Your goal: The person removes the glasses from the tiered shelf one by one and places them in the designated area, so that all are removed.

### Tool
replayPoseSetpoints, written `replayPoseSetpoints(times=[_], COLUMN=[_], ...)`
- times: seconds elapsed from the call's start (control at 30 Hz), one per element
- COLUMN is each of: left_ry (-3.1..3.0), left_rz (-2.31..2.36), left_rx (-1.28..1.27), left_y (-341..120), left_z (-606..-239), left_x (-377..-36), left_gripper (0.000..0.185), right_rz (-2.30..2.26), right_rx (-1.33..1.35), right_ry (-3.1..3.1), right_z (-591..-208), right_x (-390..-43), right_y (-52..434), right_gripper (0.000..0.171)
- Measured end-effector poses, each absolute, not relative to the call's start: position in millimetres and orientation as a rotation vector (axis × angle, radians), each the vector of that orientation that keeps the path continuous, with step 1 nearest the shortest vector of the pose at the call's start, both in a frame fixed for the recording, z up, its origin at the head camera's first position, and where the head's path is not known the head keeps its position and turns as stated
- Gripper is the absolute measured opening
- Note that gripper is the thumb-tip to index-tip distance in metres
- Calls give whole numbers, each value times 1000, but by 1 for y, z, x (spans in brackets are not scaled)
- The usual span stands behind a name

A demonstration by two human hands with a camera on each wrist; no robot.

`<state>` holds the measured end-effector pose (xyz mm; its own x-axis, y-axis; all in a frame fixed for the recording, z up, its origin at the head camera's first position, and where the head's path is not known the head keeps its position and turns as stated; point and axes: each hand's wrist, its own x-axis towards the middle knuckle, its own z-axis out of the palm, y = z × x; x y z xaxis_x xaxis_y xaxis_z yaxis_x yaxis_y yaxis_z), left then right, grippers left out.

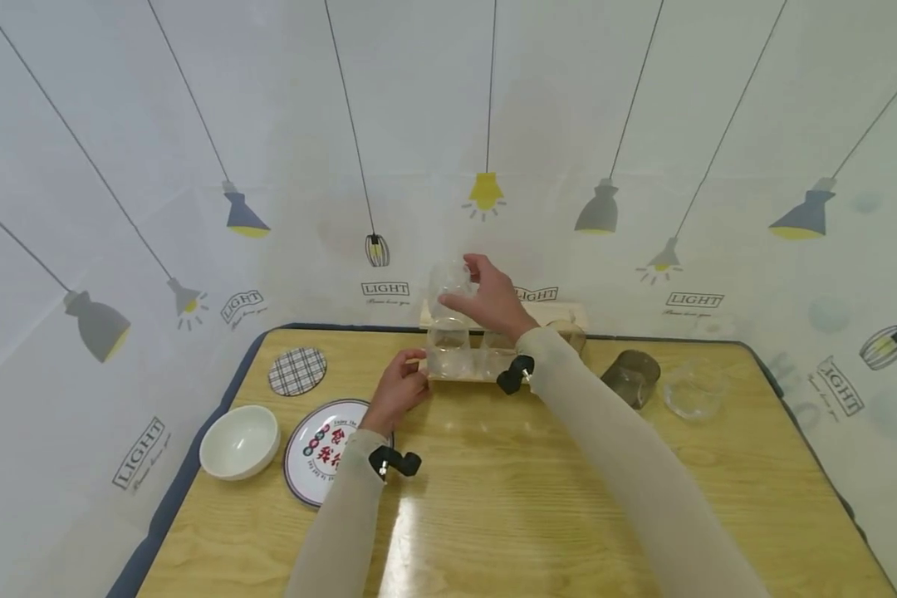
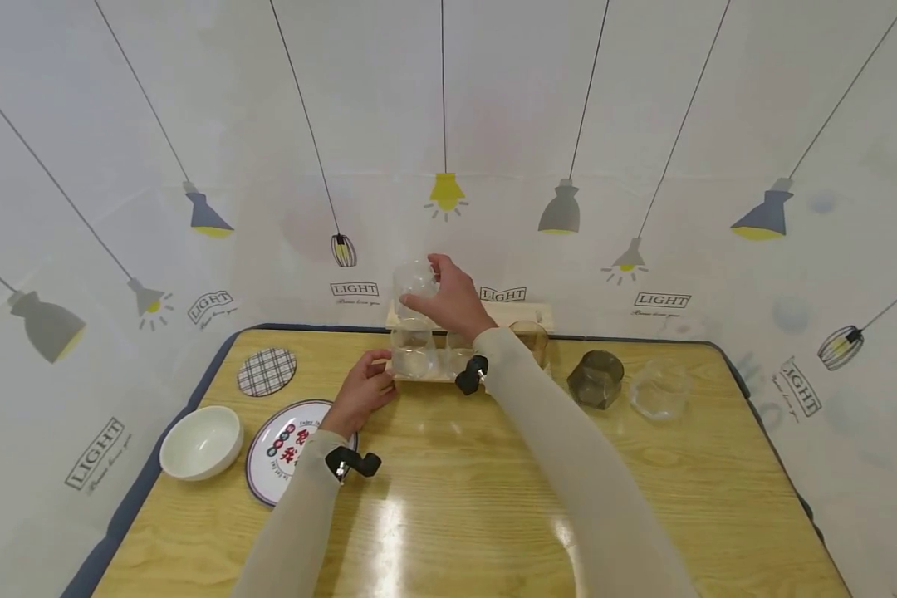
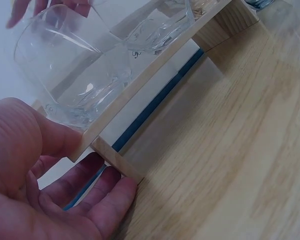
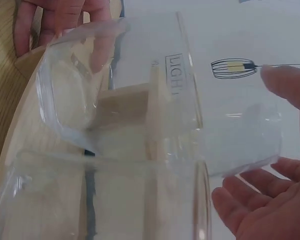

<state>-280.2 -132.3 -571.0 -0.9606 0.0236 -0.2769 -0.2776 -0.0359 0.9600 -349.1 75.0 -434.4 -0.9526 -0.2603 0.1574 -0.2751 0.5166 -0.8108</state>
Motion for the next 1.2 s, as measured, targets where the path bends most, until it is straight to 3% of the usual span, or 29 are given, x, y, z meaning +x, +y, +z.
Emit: replayPoseSetpoints(times=[0.17, 0.7, 0.93, 1.2], left_ry=[2030, 2010, 2021, 2032], left_rz=[2095, 2104, 2084, 2082], left_rx=[-266, -278, -283, -267], left_y=[-134, -133, -131, -132], left_z=[-570, -566, -564, -566], left_x=[-279, -277, -276, -277], left_gripper=[37, 37, 37, 37], right_rz=[1436, 1555, 1645, 1742], right_rx=[409, 442, 518, 567], right_ry=[-2803, -2718, -2553, -2364], right_z=[-440, -445, -427, -405], right_x=[-358, -361, -346, -305], right_y=[65, 69, 88, 119], right_gripper=[97, 91, 86, 83])
